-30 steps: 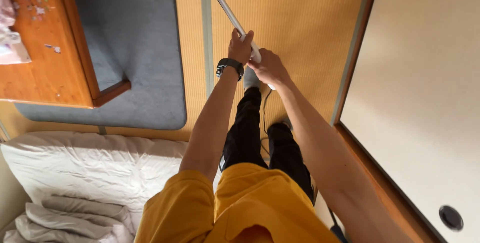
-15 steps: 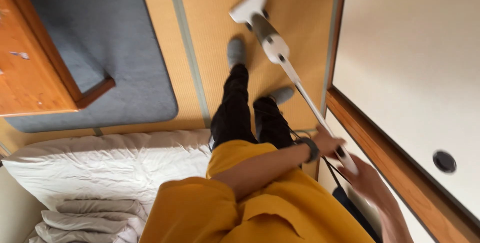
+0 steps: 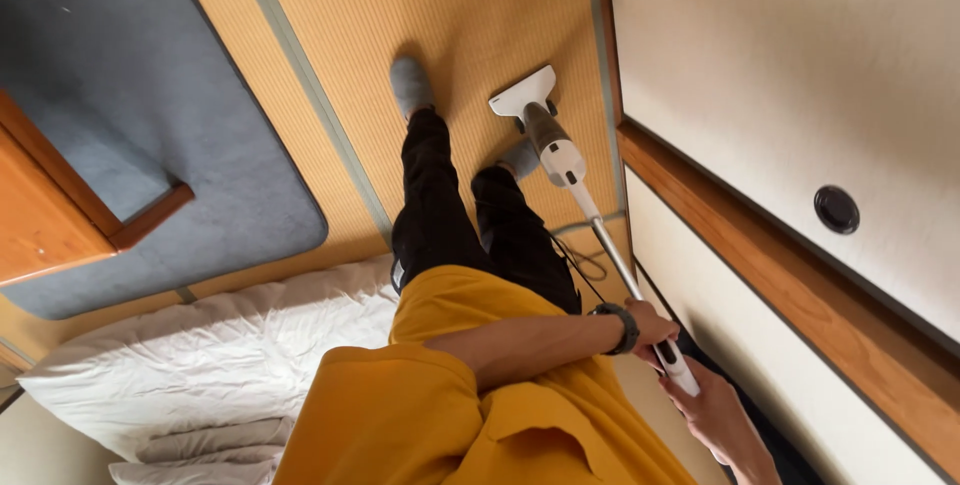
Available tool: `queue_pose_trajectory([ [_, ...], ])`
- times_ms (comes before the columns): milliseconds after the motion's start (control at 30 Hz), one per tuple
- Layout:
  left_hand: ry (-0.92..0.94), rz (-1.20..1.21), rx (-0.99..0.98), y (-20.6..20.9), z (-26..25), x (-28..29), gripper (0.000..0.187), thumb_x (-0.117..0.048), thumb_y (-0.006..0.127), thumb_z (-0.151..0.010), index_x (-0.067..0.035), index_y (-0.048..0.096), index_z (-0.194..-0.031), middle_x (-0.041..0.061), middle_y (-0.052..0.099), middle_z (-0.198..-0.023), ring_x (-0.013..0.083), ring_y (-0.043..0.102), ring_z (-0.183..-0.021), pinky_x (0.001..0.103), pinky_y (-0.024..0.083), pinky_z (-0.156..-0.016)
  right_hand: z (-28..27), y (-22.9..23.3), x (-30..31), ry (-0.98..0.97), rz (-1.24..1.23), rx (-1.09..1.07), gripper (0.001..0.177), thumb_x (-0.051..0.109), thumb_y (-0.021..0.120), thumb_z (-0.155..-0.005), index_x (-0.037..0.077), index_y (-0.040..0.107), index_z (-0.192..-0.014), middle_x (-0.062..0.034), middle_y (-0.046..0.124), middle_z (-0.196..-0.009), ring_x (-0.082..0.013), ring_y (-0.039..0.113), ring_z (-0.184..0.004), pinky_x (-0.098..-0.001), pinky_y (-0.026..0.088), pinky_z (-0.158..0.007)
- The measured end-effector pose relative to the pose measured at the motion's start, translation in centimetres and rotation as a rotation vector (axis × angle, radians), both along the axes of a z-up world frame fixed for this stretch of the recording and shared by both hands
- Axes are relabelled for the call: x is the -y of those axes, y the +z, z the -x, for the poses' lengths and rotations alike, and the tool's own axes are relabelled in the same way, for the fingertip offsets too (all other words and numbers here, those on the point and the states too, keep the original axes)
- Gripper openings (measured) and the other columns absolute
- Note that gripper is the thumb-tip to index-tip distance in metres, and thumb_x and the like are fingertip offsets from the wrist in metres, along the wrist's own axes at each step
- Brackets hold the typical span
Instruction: Vacuum the tatami floor in a room.
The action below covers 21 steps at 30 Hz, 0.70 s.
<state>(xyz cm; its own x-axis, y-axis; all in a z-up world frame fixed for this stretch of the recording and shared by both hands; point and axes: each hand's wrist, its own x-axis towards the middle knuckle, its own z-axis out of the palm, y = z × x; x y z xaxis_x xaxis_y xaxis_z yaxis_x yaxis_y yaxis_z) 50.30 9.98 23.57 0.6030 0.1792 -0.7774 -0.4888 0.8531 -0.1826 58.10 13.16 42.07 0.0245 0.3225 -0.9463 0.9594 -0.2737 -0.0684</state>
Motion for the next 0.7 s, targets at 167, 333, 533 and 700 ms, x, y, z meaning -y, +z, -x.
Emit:
queue_pose_trajectory([
  [167, 0.072, -0.027, -0.223, -1.5, 5.6, -3.5, 0.085, -0.013, 0.073, -0.085, 0.017, 0.010, -0.133, 0.034, 0.063, -0.110, 0.0431, 0.073, -0.087, 0.051, 0.065, -0.064, 7.9, -1.6, -6.7, 0.232, 0.107, 0.130, 0.046, 0.034, 0.067, -0.094, 0.017, 0.063, -0.137, -0.0048, 0.069, -0.071, -0.0146, 0.056, -0.059, -0.0343, 0.046, -0.054],
  [333, 0.057, -0.230, -0.731, -12.0, 14.2, -8.3, 0.123, -0.037, 0.085, -0.084, 0.015, -0.005, -0.149, 0.042, 0.055, -0.126, 0.0408, 0.069, -0.103, 0.037, 0.059, -0.082, 14.5, -10.2, -13.5, 0.498, 0.021, -0.128, 0.045, 0.036, 0.068, -0.093, 0.014, 0.063, -0.132, -0.0038, 0.068, -0.074, -0.0135, 0.060, -0.063, -0.0347, 0.048, -0.058],
  [533, 0.396, -0.043, -0.897, -17.6, 44.6, -13.4, 0.079, -0.041, 0.072, -0.076, 0.005, 0.031, -0.127, 0.031, 0.067, -0.110, 0.0434, 0.074, -0.096, 0.048, 0.064, -0.080, 47.5, -15.6, -19.7, 0.760, -0.051, -0.351, 0.041, 0.034, 0.068, -0.092, 0.013, 0.066, -0.127, -0.0062, 0.070, -0.081, -0.0177, 0.064, -0.069, -0.0395, 0.051, -0.062],
  [700, 0.490, -0.005, -1.416, -26.6, 66.6, -11.3, 0.059, -0.033, 0.069, -0.079, 0.002, 0.045, -0.120, 0.032, 0.071, -0.105, 0.0443, 0.075, -0.096, 0.051, 0.060, -0.086, 68.8, -20.5, -17.3, 0.405, 0.203, -0.619, 0.026, 0.030, 0.070, -0.096, 0.006, 0.063, -0.099, -0.0015, 0.051, -0.057, -0.0128, 0.048, -0.043, -0.0320, 0.038, -0.040],
])
